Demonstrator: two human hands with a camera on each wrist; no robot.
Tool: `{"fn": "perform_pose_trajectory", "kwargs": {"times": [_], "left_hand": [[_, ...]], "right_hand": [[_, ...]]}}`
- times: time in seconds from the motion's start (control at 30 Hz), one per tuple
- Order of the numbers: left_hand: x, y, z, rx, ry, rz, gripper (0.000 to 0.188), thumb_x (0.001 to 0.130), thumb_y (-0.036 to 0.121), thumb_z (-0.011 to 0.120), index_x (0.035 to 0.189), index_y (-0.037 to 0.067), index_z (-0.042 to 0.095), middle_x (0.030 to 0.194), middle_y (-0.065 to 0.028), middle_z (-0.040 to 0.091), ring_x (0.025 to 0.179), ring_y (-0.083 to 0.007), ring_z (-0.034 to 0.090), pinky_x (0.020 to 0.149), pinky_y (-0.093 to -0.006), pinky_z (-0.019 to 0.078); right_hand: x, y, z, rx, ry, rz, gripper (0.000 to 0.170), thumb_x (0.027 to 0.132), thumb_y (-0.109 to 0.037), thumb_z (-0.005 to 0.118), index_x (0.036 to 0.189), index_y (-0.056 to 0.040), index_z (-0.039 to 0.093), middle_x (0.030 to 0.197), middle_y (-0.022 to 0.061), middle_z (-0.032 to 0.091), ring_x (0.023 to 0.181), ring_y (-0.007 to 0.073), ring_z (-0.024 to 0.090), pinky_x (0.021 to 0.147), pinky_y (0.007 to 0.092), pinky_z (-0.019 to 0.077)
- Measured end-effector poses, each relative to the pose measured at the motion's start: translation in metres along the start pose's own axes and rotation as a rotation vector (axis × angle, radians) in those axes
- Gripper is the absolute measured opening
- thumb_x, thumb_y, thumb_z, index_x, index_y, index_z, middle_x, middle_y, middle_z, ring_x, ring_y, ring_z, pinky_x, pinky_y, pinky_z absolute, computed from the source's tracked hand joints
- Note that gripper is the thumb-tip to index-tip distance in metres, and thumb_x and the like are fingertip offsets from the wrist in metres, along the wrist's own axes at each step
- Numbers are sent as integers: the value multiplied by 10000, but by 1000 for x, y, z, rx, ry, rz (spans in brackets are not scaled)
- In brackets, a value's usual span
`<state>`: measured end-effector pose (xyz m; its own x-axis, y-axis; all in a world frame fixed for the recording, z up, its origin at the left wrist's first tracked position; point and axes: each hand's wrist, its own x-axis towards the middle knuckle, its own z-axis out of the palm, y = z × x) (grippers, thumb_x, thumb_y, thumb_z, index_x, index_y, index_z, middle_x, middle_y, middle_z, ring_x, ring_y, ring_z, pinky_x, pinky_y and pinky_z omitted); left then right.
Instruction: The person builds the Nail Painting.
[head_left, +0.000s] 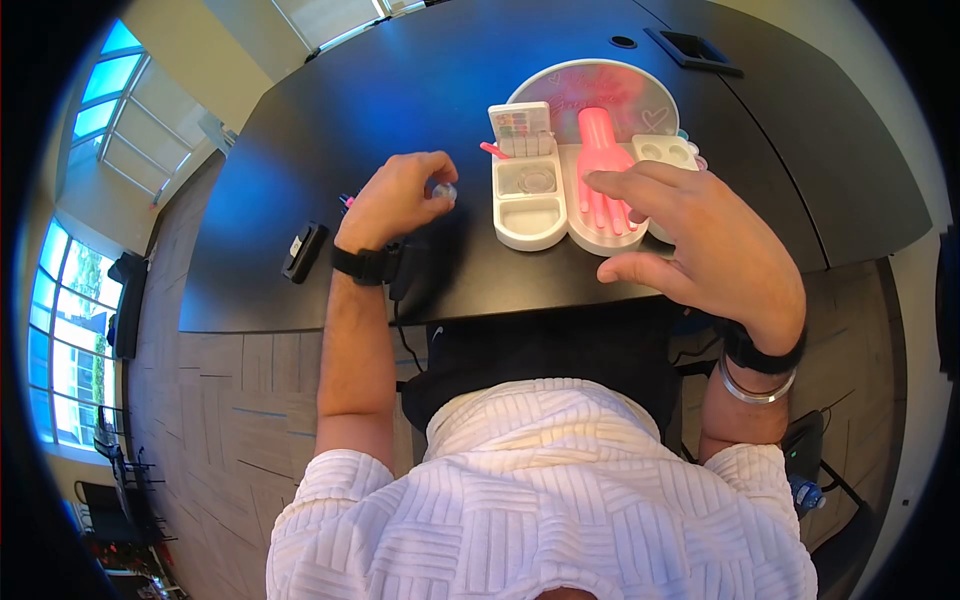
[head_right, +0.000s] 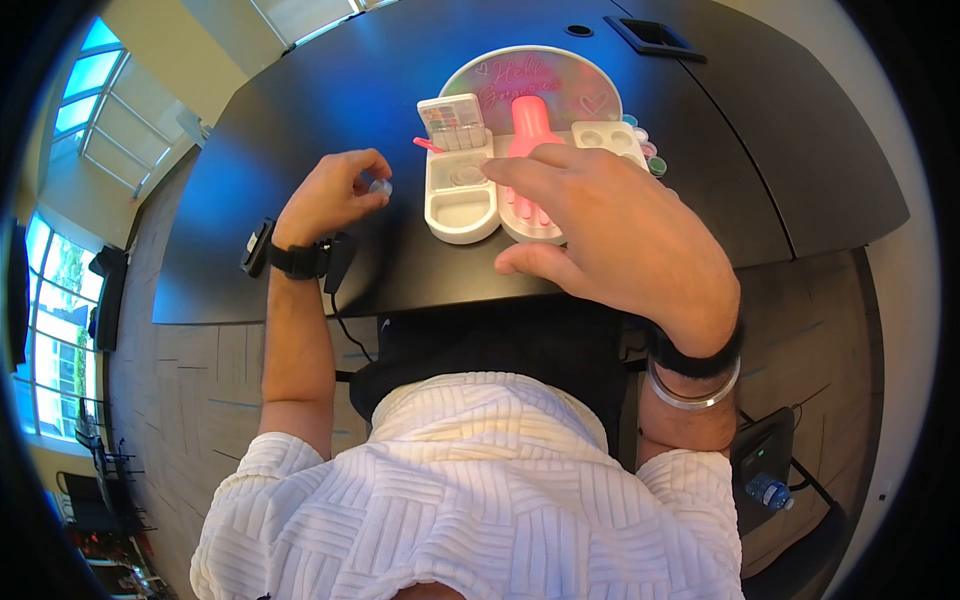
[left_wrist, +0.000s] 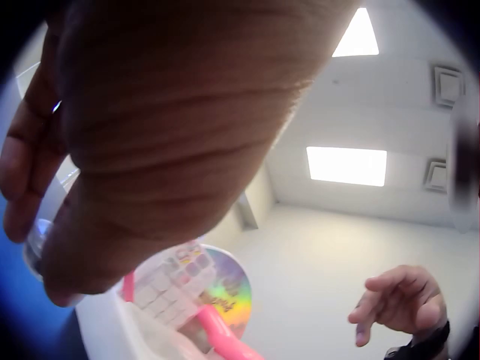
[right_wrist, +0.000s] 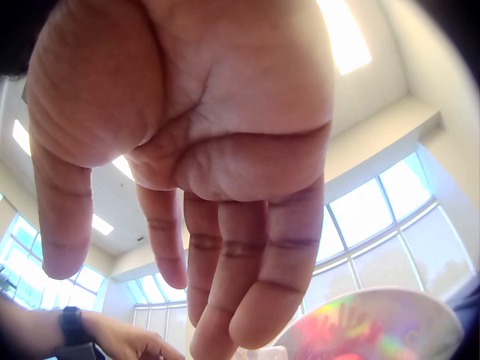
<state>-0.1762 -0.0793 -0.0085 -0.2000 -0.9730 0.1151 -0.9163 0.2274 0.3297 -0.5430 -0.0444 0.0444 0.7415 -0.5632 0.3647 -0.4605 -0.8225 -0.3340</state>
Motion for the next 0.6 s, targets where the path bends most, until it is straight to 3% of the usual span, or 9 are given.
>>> {"fn": "perform_pose_trajectory", "kwargs": {"times": [0.17,0.33,0.4,0.53,0.6], "left_hand": [[-15,35,-13,-243,52,86,310,883,38,824,1172,9,717,1019,-86,765,845,-185,746,795,-331,598],[-30,65,-17,-244,178,403,431,844,3,850,1248,33,702,1081,-64,772,881,-195,741,809,-326,604],[-36,77,-21,-248,162,444,448,833,-6,855,1253,32,704,1099,-65,773,896,-197,743,817,-325,607],[-39,84,-14,-323,150,478,505,810,-31,871,1280,25,695,1143,-67,771,930,-190,748,841,-317,616],[-38,84,-13,-361,149,469,536,809,-40,875,1305,22,680,1139,-70,770,946,-183,750,851,-314,620]], "right_hand": [[5,-6,12,34,0,-35,612,861,-260,889,1390,-34,678,1164,195,735,1086,419,707,934,493,566],[20,-9,42,107,41,-114,526,887,-193,869,1358,-47,688,1213,177,709,1063,395,723,909,485,582],[27,-11,56,193,158,-164,437,901,-154,856,1297,-53,702,1229,163,682,1039,371,735,866,472,601],[29,-13,66,144,180,-159,435,914,-114,845,1334,-86,731,1268,110,675,1039,327,727,879,432,587],[30,-12,66,159,210,-151,338,896,-84,859,1218,-70,758,1222,103,665,1015,315,731,852,414,596]]}}
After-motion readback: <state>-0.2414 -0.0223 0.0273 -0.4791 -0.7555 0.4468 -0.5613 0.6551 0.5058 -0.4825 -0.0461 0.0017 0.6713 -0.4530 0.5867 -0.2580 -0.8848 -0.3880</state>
